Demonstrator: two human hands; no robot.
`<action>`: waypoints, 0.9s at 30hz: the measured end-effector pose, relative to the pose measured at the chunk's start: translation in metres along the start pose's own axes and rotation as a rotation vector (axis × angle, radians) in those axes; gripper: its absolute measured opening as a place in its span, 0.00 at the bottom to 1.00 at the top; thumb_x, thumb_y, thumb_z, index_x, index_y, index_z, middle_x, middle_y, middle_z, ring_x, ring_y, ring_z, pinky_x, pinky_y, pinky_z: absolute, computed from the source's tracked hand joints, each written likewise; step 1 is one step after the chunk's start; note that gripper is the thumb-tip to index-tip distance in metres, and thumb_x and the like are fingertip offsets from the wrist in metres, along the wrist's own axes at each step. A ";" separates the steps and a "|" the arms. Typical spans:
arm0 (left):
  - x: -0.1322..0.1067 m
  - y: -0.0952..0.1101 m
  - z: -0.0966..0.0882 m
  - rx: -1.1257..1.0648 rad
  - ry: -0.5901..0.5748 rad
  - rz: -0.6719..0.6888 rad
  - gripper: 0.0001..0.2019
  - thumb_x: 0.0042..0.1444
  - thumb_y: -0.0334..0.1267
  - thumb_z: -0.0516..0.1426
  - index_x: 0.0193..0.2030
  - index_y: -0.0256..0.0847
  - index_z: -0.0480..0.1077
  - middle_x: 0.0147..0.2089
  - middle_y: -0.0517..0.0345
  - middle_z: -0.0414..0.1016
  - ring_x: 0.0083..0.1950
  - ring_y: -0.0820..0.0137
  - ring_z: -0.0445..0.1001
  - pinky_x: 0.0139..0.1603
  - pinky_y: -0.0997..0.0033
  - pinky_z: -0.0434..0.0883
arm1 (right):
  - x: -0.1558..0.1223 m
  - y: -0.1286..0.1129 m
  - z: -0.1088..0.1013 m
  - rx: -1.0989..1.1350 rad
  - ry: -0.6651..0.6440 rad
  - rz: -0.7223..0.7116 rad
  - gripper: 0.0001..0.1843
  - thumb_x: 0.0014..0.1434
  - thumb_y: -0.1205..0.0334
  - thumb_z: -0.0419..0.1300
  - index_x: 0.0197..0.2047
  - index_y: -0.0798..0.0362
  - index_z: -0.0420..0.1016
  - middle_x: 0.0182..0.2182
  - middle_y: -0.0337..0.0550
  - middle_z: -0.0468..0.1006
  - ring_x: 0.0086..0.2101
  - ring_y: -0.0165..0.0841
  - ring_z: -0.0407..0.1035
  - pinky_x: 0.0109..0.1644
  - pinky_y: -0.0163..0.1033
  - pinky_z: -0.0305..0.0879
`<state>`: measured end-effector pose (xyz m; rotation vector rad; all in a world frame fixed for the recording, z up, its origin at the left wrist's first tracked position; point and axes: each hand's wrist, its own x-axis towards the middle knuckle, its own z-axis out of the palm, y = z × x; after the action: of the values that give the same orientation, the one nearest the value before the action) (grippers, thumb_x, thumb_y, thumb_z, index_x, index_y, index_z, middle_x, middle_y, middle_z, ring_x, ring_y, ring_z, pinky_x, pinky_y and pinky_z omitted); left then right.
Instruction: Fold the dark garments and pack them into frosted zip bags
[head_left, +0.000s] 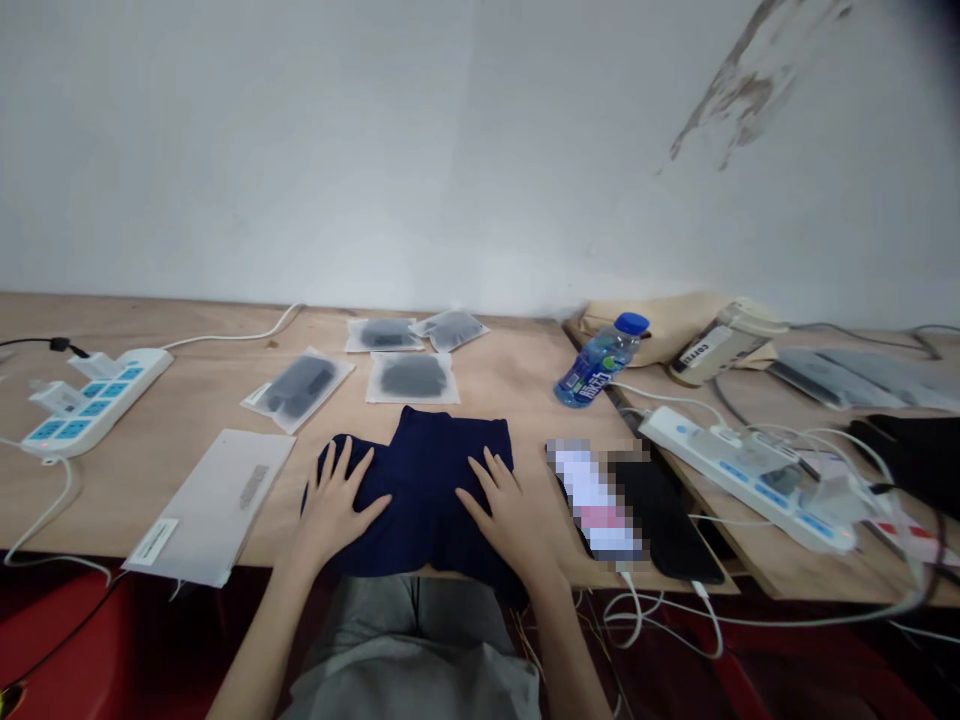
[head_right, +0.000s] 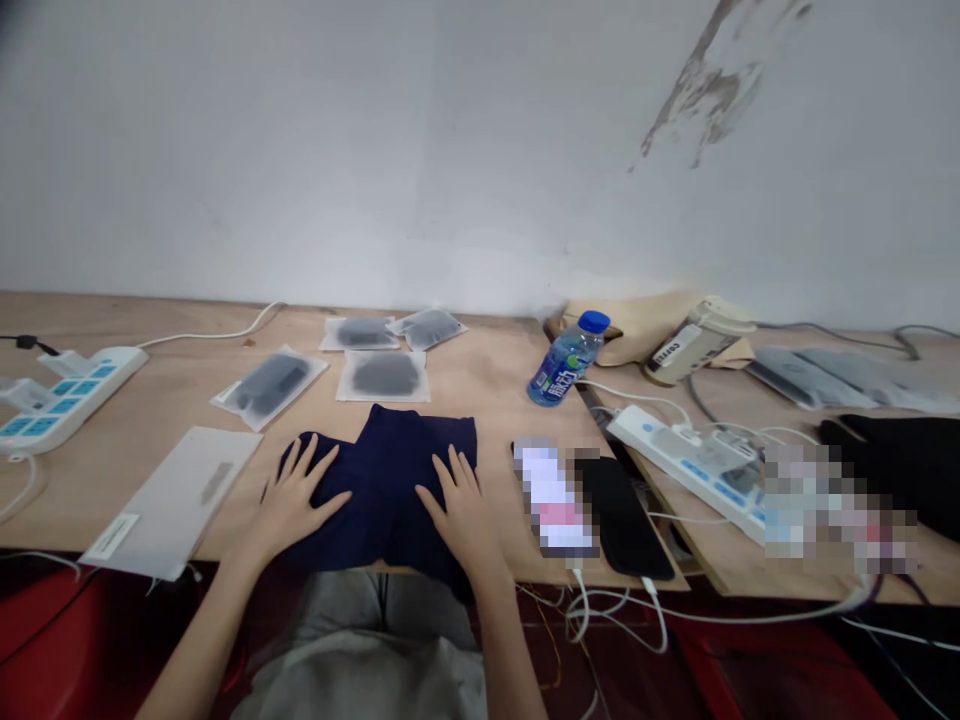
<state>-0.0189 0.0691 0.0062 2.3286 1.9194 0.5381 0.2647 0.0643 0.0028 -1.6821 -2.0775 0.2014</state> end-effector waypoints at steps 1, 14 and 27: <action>0.001 0.002 0.006 0.020 -0.013 -0.017 0.36 0.57 0.58 0.55 0.69 0.46 0.57 0.74 0.45 0.47 0.74 0.43 0.44 0.68 0.37 0.49 | 0.003 0.006 0.001 -0.032 -0.009 -0.016 0.30 0.65 0.46 0.52 0.65 0.52 0.65 0.66 0.55 0.59 0.65 0.50 0.54 0.65 0.59 0.56; 0.041 0.010 0.000 -0.069 0.210 -0.096 0.22 0.63 0.50 0.49 0.57 0.42 0.71 0.65 0.44 0.65 0.67 0.51 0.61 0.65 0.48 0.57 | 0.048 0.031 -0.019 0.021 -0.051 -0.158 0.23 0.61 0.50 0.58 0.57 0.49 0.73 0.61 0.50 0.69 0.59 0.46 0.65 0.62 0.56 0.61; 0.168 -0.028 0.006 -0.319 -0.067 -0.405 0.15 0.54 0.41 0.55 0.18 0.40 0.67 0.21 0.53 0.69 0.34 0.60 0.74 0.35 0.69 0.63 | 0.154 -0.041 0.021 0.038 -0.073 -0.245 0.10 0.64 0.65 0.55 0.47 0.55 0.73 0.44 0.49 0.77 0.45 0.36 0.72 0.49 0.38 0.65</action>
<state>-0.0170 0.2376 0.0294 1.6888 2.0203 0.6542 0.1960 0.2053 0.0402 -1.4018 -2.2947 0.2249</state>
